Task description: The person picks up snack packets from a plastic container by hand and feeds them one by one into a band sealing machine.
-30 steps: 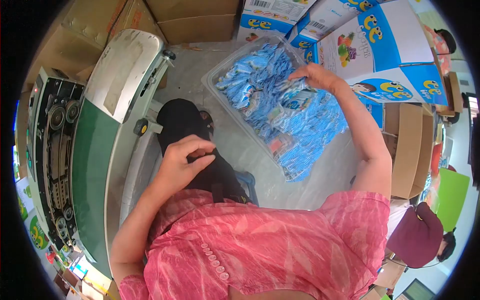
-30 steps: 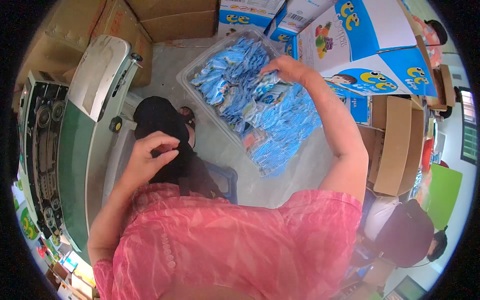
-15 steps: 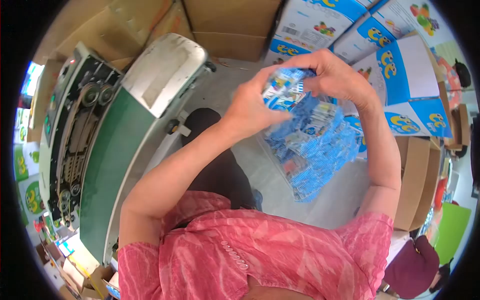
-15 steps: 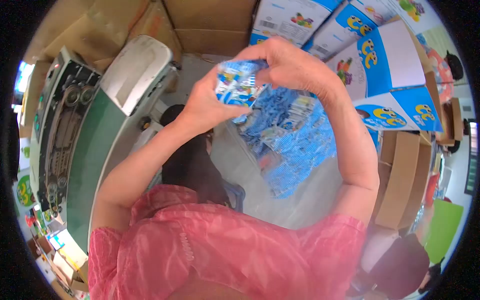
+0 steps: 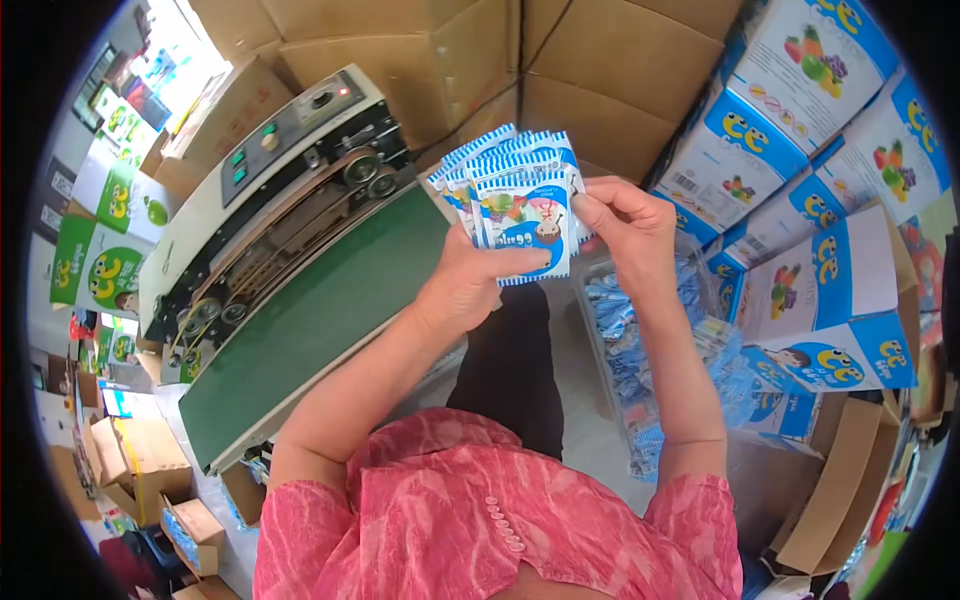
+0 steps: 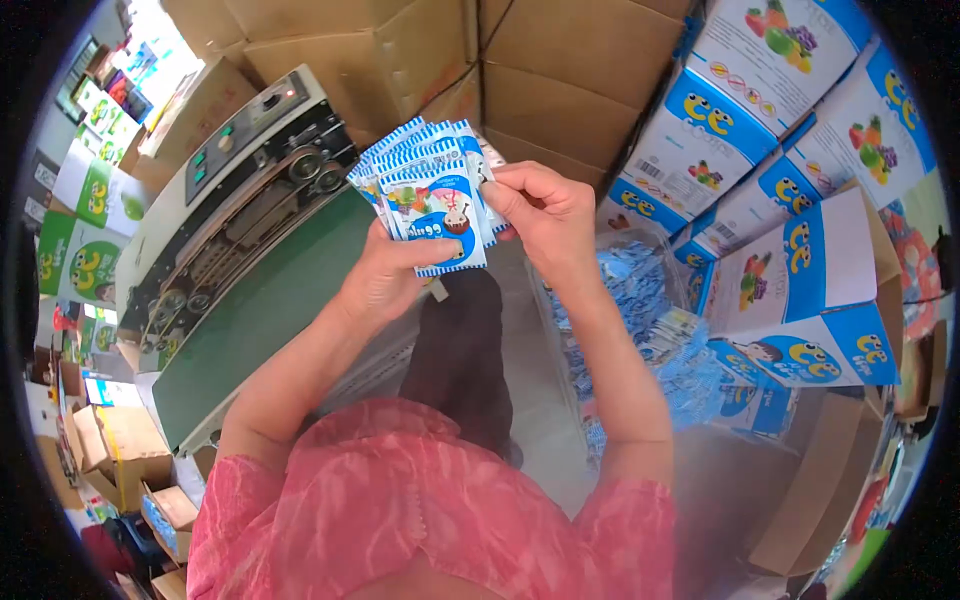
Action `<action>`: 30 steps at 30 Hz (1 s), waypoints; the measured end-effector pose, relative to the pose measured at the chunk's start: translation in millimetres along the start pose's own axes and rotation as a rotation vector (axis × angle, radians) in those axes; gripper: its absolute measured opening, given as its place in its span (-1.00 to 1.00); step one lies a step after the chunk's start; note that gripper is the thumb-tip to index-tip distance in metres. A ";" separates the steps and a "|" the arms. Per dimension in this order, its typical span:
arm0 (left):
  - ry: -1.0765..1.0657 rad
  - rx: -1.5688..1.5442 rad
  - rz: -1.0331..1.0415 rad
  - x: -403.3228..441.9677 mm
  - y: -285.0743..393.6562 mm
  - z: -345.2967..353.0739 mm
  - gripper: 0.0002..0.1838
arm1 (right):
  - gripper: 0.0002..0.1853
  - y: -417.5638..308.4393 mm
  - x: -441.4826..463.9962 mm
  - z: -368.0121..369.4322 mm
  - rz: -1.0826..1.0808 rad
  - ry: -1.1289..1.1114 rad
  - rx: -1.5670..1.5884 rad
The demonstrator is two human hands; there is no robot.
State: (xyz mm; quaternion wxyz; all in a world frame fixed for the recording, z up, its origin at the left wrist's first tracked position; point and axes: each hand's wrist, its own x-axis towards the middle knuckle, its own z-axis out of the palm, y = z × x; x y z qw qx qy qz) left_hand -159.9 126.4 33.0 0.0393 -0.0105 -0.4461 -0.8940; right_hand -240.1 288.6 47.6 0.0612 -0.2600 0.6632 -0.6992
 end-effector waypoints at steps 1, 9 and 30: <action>0.021 -0.027 0.003 -5.5 2.4 -3.0 -0.43 | -0.84 0.9 -0.3 7.2 -0.002 -0.010 0.005; 0.121 -0.067 0.086 -44.4 21.6 -35.4 -0.42 | -0.83 1.0 -1.3 60.4 0.116 0.055 0.212; 0.240 0.036 0.054 -165.7 54.3 -111.1 -0.27 | -0.85 66.4 75.0 163.0 0.274 -0.109 -0.244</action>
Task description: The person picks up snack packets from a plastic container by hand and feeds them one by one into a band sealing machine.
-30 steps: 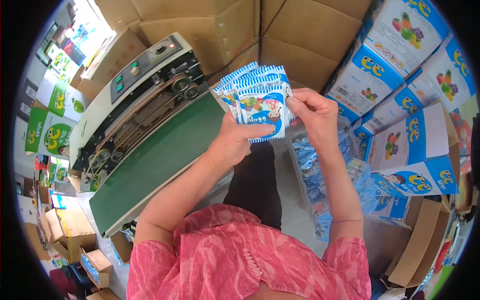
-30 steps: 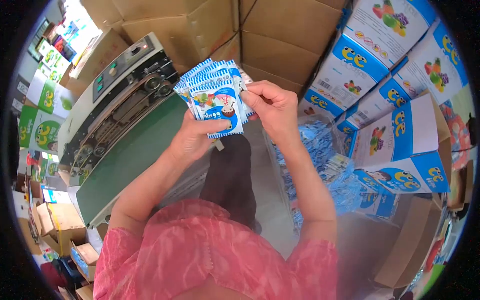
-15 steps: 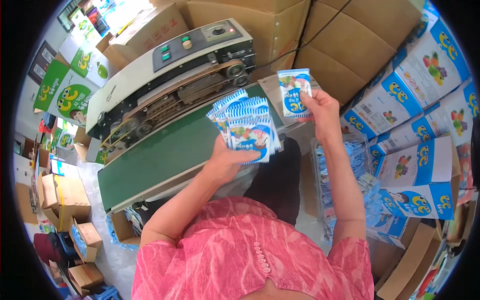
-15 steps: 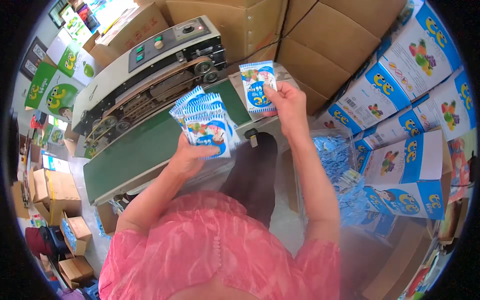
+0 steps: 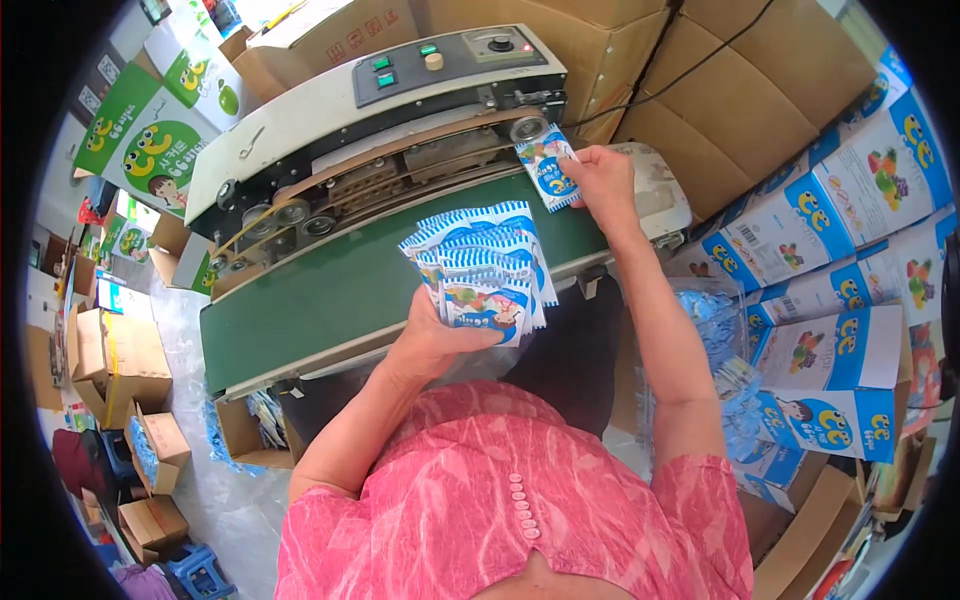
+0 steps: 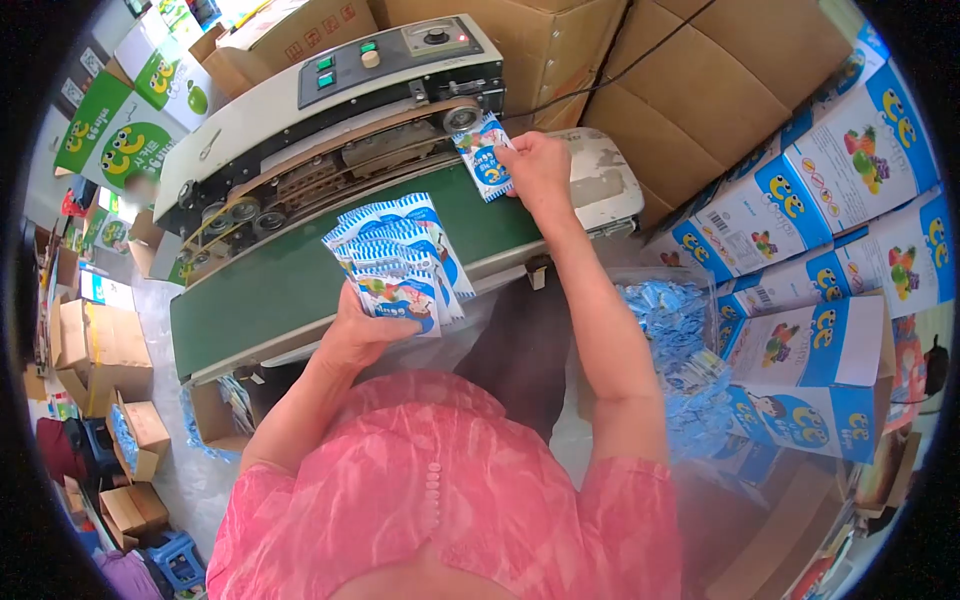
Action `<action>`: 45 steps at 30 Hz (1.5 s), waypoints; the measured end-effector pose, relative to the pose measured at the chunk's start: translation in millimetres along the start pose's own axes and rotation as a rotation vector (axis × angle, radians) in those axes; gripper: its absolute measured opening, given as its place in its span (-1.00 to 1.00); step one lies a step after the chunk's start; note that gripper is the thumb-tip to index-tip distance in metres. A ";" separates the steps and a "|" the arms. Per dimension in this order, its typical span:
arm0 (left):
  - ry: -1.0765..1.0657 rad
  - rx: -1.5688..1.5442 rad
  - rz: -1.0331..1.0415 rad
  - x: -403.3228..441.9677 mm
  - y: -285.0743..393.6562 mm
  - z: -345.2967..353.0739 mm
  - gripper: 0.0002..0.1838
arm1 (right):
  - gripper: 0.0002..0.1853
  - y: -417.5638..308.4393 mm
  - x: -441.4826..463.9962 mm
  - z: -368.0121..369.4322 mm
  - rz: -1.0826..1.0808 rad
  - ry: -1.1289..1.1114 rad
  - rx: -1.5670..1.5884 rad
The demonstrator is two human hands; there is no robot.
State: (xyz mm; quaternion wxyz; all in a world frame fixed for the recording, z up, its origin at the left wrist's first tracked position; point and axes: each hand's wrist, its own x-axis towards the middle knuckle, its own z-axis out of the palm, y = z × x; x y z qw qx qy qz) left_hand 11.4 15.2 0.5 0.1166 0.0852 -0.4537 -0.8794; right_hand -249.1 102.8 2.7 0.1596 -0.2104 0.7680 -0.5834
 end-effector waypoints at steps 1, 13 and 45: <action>0.006 0.000 0.003 -2.1 1.3 -2.2 -0.27 | -0.85 -0.3 -3.6 2.2 -0.020 0.020 0.027; 0.049 -0.047 0.089 -9.6 4.9 -9.9 -0.24 | -0.81 7.1 6.0 21.2 -0.066 0.084 0.096; -0.005 -0.077 0.109 8.8 -1.1 -3.1 -0.25 | -0.79 -6.7 -57.8 -21.7 0.084 -0.020 0.378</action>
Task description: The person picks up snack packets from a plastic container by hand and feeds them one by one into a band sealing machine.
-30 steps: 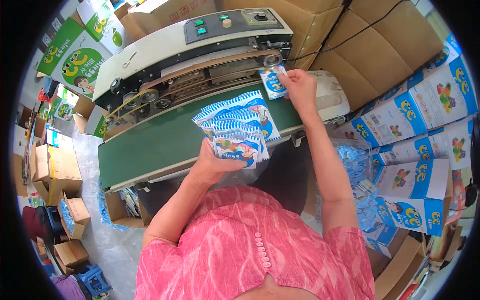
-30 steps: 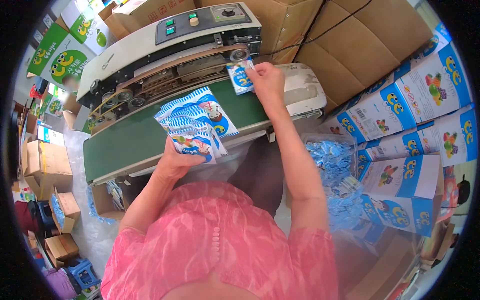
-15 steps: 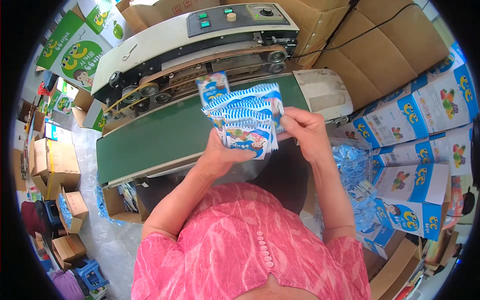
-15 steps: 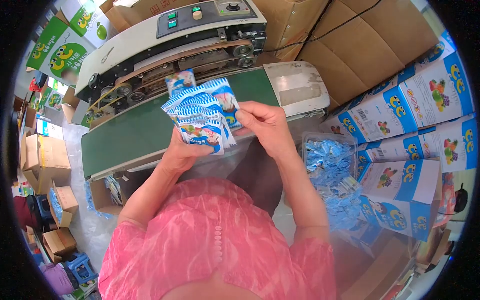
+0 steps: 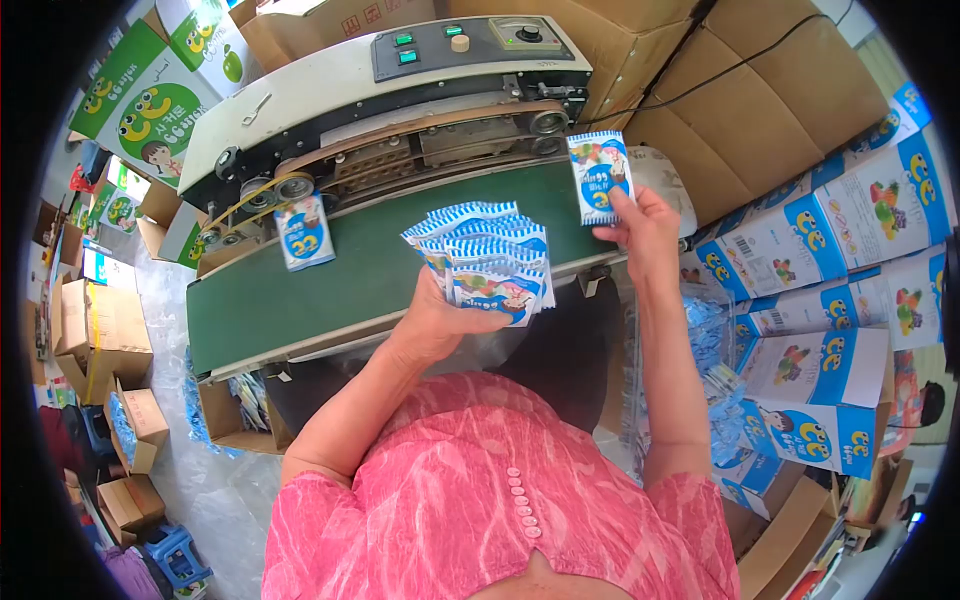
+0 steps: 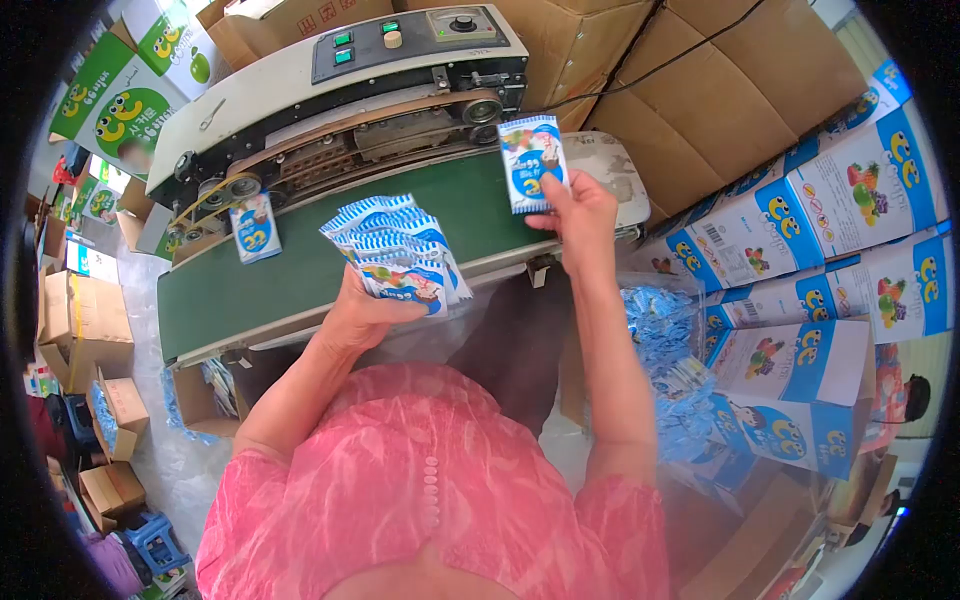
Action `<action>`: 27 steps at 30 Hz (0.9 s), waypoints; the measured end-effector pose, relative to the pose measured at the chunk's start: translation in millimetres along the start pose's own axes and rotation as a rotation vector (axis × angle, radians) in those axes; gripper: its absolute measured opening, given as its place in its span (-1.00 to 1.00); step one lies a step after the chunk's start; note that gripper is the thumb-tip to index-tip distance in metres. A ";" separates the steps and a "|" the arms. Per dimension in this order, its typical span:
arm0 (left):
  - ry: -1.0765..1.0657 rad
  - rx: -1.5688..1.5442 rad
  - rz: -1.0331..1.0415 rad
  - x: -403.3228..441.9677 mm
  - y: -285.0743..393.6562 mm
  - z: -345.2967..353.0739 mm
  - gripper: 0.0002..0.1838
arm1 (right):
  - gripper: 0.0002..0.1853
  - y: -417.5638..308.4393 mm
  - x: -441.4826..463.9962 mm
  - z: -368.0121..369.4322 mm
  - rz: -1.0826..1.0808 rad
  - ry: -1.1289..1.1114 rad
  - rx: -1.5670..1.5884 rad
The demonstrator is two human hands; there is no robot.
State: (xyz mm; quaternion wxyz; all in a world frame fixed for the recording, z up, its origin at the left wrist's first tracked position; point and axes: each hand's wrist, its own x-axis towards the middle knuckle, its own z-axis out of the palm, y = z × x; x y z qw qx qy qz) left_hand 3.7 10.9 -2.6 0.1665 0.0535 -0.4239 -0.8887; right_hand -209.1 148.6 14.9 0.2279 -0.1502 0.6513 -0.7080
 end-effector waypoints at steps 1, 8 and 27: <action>-0.001 0.004 0.008 -0.5 1.0 0.1 -0.26 | -0.79 3.0 8.9 0.7 -0.001 0.000 0.000; 0.023 0.027 0.000 -1.6 -1.4 -4.1 -0.28 | -0.80 14.5 44.7 32.6 0.020 -0.065 -0.151; 0.000 0.042 -0.049 -0.1 0.1 -3.5 -0.37 | -0.89 8.5 18.5 3.0 -0.049 -0.040 -0.004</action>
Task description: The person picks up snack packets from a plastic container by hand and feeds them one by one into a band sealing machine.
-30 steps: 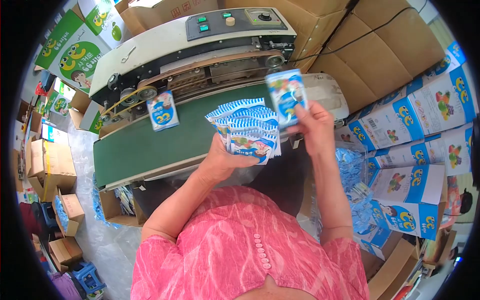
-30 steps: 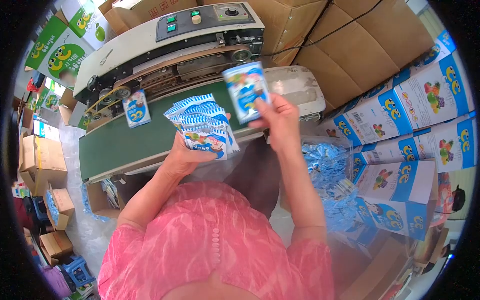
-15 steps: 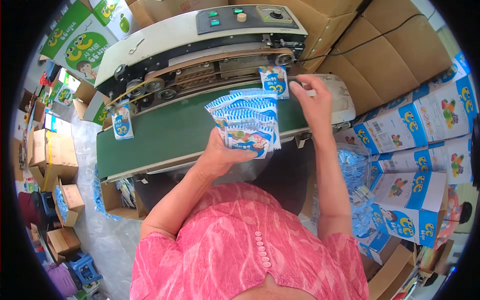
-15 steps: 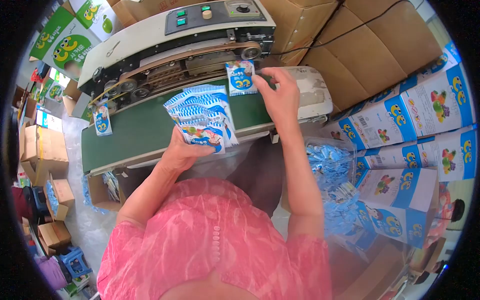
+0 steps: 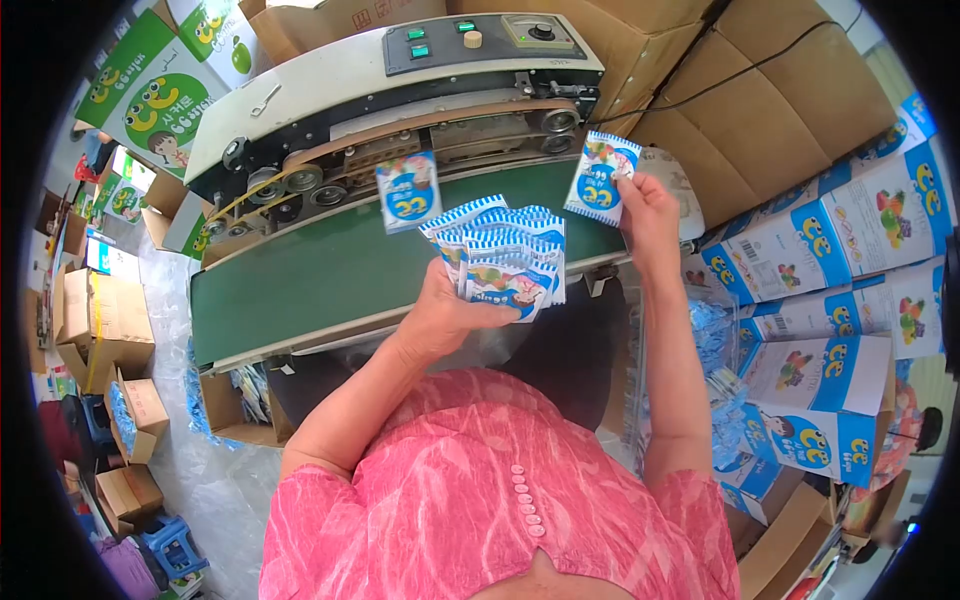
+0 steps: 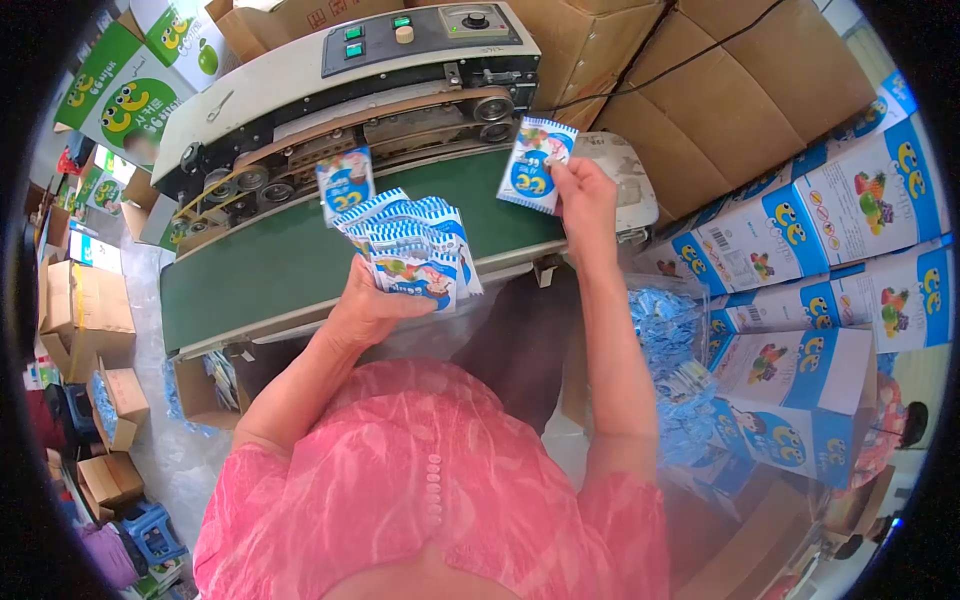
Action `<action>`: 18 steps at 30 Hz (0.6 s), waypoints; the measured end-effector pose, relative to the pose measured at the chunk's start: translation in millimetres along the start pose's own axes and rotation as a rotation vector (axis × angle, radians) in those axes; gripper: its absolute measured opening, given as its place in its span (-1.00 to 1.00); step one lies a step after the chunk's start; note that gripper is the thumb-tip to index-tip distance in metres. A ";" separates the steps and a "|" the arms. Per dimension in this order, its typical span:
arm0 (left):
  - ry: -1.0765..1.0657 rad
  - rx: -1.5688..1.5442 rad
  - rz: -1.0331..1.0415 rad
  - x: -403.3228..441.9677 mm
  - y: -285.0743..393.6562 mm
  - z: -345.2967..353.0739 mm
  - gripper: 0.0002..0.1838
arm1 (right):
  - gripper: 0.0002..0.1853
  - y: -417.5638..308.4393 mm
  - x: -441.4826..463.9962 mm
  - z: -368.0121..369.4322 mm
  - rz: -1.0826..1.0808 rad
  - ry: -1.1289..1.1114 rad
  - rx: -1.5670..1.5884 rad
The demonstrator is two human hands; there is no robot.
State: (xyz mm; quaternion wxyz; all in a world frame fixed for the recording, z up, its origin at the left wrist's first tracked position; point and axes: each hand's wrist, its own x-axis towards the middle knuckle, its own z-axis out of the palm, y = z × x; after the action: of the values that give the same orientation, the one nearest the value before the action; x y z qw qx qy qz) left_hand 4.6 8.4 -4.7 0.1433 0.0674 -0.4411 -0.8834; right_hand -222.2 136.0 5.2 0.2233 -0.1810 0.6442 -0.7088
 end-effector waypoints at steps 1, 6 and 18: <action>-0.003 0.001 0.002 0.0 0.5 -0.8 -0.37 | -0.89 3.2 10.7 -4.4 0.029 0.004 -0.031; -0.008 0.027 0.042 -2.5 0.4 -3.5 -0.34 | -0.88 0.4 38.2 1.0 0.085 -0.062 -0.067; 0.075 -0.055 0.017 -1.3 9.3 -2.7 -0.39 | -0.82 -11.4 22.2 28.7 -0.250 -0.061 -0.452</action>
State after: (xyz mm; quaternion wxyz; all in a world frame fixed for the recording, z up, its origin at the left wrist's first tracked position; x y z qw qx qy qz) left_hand 8.4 1.4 1.2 0.1689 0.0930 -0.4116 -0.8907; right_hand -226.1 100.7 18.9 0.1070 -0.3259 0.7518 -0.5631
